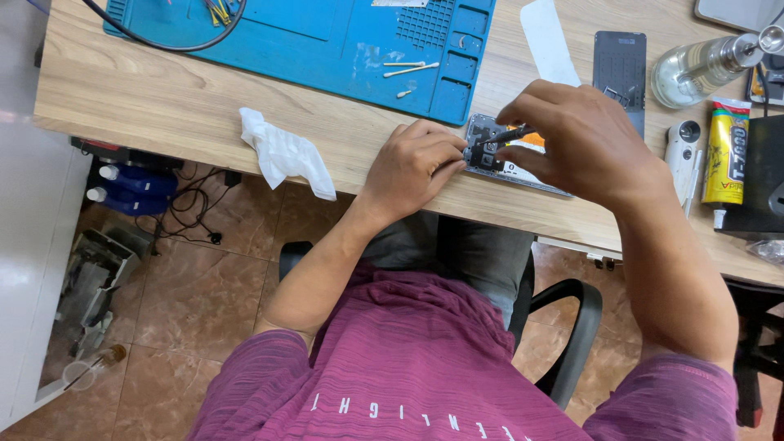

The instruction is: The person uses a screwdriver to remove screws from the back of a disassembled smartphone. They carefully pry and lift internal components, including the battery and camera module, while working at a cluttered repair bench.

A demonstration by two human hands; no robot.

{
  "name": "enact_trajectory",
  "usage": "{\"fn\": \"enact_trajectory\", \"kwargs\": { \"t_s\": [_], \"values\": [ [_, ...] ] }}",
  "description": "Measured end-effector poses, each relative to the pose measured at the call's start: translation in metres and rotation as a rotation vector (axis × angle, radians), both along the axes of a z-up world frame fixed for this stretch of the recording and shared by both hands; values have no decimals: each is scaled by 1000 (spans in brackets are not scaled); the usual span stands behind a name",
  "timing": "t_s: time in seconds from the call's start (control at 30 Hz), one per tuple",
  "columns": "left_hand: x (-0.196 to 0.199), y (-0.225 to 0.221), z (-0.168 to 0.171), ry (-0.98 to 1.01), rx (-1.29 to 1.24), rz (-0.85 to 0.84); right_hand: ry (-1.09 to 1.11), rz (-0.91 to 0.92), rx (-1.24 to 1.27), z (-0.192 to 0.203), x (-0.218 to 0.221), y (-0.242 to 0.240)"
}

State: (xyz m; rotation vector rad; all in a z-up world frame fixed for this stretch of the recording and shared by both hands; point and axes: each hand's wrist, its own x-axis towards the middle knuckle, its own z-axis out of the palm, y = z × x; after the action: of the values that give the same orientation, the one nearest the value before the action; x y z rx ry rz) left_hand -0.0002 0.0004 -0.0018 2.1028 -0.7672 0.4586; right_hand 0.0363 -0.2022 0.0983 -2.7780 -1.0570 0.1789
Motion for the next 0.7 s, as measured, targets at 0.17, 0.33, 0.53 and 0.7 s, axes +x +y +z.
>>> {"fn": "enact_trajectory", "kwargs": {
  "t_s": [0.17,0.33,0.53,0.7],
  "values": [
    [-1,0,0,15,-14,3,-27,-56,-97,9,-2,10],
    [0,0,0,5,-1,3,-26,-128,-133,1,-3,3],
    [0,0,1,7,11,-1,44,-148,-62,7,-6,1],
    [0,0,2,19,4,3,111,-48,130,1,-5,-9]
  ]
}}
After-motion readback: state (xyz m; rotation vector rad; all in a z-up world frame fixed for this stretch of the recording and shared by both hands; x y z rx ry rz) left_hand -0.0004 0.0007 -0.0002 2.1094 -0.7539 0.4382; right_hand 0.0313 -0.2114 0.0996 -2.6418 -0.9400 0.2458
